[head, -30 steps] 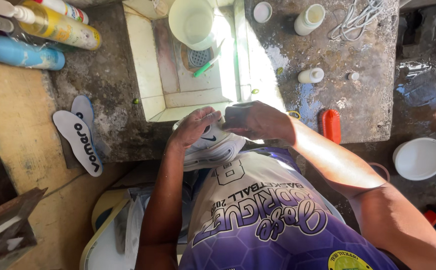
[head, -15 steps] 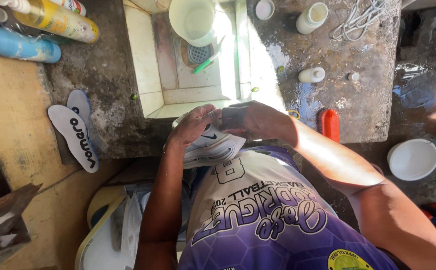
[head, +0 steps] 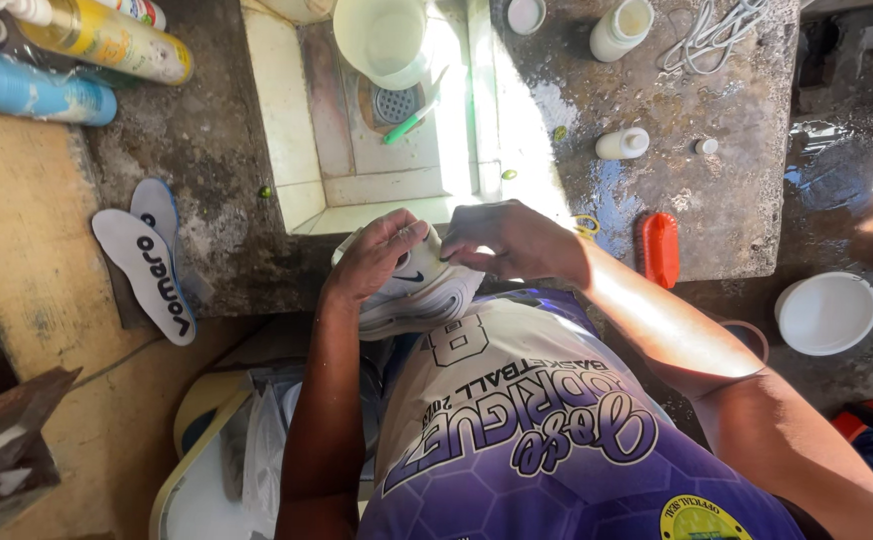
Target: The person scrubs the upper part of a white sneaker with a small brush, focusing on the toe box and side panels. The person holds the shoe steady with the left hand while scrubbing with the right hand.
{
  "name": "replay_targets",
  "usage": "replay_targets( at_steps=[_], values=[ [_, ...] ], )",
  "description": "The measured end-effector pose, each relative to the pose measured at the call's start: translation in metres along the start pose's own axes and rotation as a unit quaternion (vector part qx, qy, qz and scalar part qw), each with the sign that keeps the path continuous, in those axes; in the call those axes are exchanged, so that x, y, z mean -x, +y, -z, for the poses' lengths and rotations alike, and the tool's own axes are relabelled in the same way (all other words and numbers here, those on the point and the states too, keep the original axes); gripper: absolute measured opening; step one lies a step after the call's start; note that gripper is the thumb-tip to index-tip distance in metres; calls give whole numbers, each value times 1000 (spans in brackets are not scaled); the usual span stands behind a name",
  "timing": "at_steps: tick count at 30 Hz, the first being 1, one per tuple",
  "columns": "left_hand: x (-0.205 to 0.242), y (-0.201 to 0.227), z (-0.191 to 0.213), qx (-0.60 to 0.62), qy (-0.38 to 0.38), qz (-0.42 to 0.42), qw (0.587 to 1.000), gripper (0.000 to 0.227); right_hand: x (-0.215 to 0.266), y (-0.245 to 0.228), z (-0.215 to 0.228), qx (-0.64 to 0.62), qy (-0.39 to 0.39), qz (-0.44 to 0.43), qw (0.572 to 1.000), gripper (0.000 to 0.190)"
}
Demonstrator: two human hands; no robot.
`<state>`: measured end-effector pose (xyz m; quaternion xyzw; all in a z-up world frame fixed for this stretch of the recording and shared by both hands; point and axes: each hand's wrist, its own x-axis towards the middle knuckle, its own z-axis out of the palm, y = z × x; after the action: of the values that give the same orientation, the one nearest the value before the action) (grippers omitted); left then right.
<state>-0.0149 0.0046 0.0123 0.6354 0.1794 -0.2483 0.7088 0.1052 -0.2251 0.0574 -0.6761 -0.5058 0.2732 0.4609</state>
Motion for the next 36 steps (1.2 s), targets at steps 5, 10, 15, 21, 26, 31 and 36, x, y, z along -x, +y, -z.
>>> replay_targets(
  at_steps=[5,10,15,21,26,31,36],
  values=[
    [0,2,-4,-29,19,3,999,31,0,-5,-5,28,-42,-22,998,18],
    [-1,5,-7,-34,20,14,999,32,0,0,-4,42,-45,0,998,22],
    [-5,9,-8,-47,16,19,999,34,-5,4,-2,109,-44,48,992,23],
    [-11,8,-11,-97,22,49,994,38,-1,1,0,21,-74,-34,996,28],
    [-13,0,-11,-97,-3,-9,995,36,-8,1,4,57,-48,67,995,29],
    [-19,1,-12,-94,5,25,995,34,-13,3,14,85,-98,3,991,33],
    [-20,2,-17,-106,11,55,993,34,-5,2,13,67,-80,2,995,37]
  ],
)
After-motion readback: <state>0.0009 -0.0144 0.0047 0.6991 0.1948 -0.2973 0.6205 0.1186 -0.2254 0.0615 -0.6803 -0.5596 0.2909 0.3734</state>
